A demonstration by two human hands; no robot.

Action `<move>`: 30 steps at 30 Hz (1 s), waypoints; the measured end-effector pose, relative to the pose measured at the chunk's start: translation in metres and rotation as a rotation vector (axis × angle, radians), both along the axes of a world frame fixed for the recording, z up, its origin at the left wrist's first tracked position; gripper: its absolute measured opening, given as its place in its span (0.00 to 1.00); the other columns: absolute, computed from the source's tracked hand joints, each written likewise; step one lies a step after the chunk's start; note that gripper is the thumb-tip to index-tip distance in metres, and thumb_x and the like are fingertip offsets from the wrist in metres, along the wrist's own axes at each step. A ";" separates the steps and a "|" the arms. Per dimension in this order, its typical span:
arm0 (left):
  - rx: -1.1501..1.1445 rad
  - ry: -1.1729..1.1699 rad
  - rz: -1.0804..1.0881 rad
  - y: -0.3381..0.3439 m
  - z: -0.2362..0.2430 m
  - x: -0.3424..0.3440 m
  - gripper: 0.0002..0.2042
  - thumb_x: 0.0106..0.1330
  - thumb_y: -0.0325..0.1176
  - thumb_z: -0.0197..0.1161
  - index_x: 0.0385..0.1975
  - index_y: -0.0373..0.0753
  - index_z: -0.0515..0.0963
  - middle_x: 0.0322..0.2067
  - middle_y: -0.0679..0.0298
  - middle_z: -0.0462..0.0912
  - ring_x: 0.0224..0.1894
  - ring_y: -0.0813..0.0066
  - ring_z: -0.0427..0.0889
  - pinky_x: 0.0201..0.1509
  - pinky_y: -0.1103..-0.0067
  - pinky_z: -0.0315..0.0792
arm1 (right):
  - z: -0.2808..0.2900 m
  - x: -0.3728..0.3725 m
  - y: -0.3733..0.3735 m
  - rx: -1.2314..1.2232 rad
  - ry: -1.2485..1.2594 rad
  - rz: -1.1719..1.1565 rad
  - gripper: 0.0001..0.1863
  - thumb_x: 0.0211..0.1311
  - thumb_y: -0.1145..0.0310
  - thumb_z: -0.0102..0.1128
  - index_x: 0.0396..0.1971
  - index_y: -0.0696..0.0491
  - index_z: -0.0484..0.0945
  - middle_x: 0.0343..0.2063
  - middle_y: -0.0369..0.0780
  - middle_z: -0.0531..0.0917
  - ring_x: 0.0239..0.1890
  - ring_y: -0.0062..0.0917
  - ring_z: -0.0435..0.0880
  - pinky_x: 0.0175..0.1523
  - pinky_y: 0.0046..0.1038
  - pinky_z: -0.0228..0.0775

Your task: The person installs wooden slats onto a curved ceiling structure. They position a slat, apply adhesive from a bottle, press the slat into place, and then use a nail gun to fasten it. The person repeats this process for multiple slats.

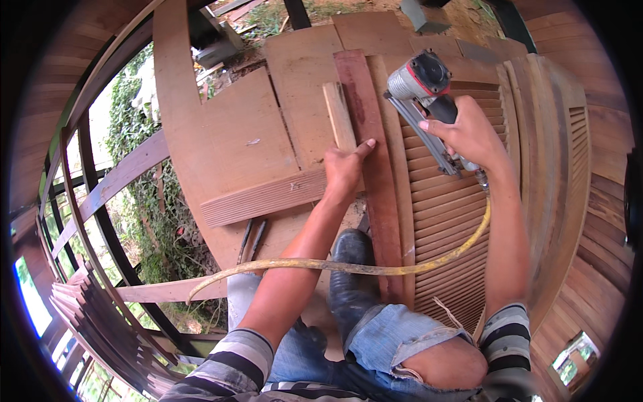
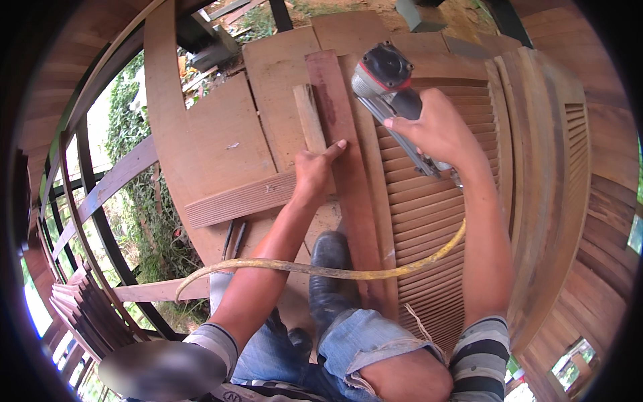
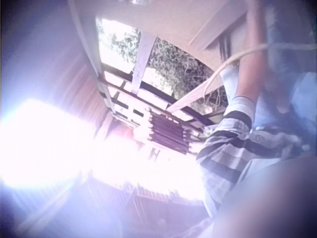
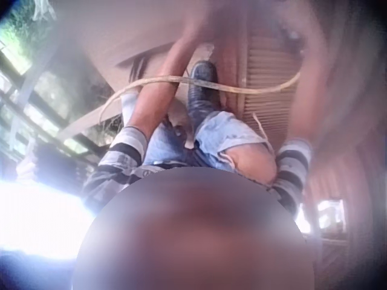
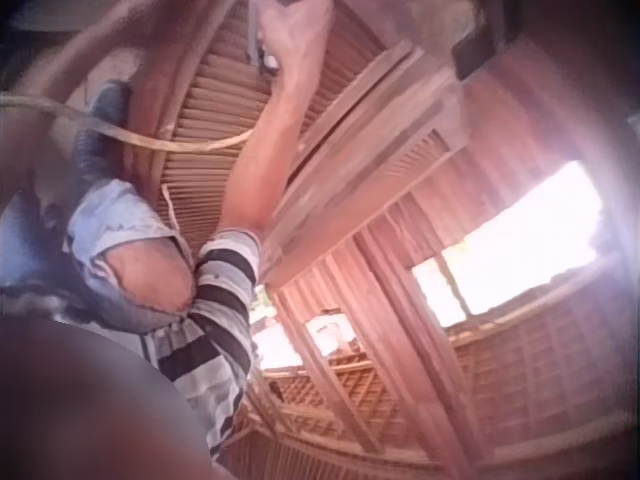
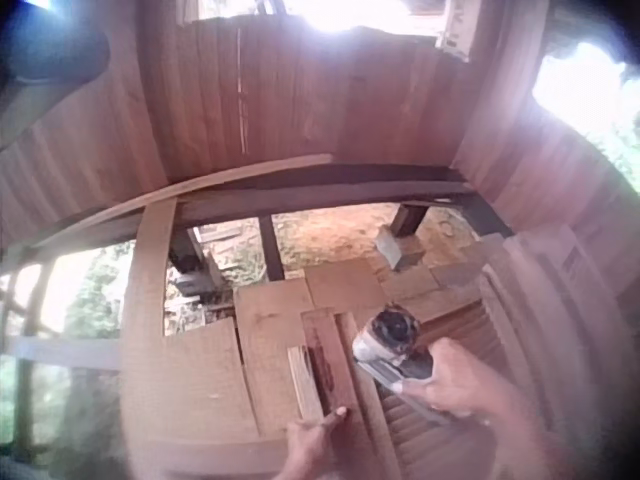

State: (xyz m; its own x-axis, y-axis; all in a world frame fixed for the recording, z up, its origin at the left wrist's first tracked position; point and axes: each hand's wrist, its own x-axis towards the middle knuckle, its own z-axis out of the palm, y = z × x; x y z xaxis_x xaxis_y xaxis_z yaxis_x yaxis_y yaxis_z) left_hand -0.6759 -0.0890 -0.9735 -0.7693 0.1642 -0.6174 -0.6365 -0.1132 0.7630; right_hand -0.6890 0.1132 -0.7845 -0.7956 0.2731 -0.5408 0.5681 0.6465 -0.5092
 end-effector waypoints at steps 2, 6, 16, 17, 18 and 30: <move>0.004 -0.014 0.010 0.000 0.002 0.003 0.25 0.63 0.32 0.80 0.54 0.24 0.78 0.44 0.53 0.89 0.44 0.68 0.87 0.51 0.72 0.81 | -0.002 0.002 0.003 -0.023 0.025 -0.019 0.21 0.62 0.61 0.77 0.37 0.66 0.80 0.22 0.40 0.80 0.18 0.20 0.78 0.25 0.29 0.69; -0.037 0.017 0.012 0.002 -0.005 0.002 0.28 0.62 0.32 0.80 0.56 0.24 0.76 0.45 0.50 0.88 0.46 0.65 0.87 0.55 0.70 0.80 | -0.001 0.004 0.003 -0.053 0.068 -0.008 0.19 0.61 0.63 0.74 0.31 0.67 0.81 0.17 0.43 0.80 0.17 0.24 0.79 0.27 0.34 0.72; -0.008 -0.005 0.016 0.000 0.004 0.000 0.26 0.61 0.32 0.81 0.53 0.23 0.78 0.43 0.51 0.89 0.41 0.67 0.88 0.47 0.72 0.82 | -0.007 0.001 0.005 -0.049 0.049 -0.018 0.20 0.61 0.62 0.75 0.32 0.67 0.81 0.17 0.43 0.80 0.18 0.25 0.81 0.28 0.34 0.73; -0.007 -0.011 0.008 -0.001 0.004 0.000 0.25 0.62 0.32 0.81 0.53 0.23 0.78 0.42 0.51 0.89 0.41 0.67 0.88 0.47 0.72 0.82 | -0.008 -0.001 0.006 -0.052 0.041 -0.010 0.20 0.61 0.61 0.75 0.33 0.67 0.81 0.18 0.43 0.80 0.18 0.25 0.81 0.28 0.34 0.73; -0.006 -0.016 0.000 -0.001 0.003 0.000 0.25 0.62 0.32 0.81 0.52 0.23 0.79 0.42 0.52 0.89 0.40 0.68 0.88 0.47 0.72 0.82 | -0.009 -0.001 0.007 -0.055 0.034 -0.002 0.21 0.61 0.61 0.75 0.34 0.67 0.81 0.18 0.43 0.80 0.18 0.25 0.81 0.28 0.33 0.73; -0.033 -0.042 -0.009 0.001 0.005 0.000 0.20 0.66 0.27 0.77 0.54 0.26 0.78 0.44 0.53 0.89 0.41 0.68 0.90 0.47 0.73 0.84 | -0.015 -0.007 0.006 -0.111 0.045 -0.023 0.21 0.63 0.62 0.76 0.39 0.66 0.80 0.23 0.40 0.81 0.17 0.19 0.76 0.24 0.28 0.69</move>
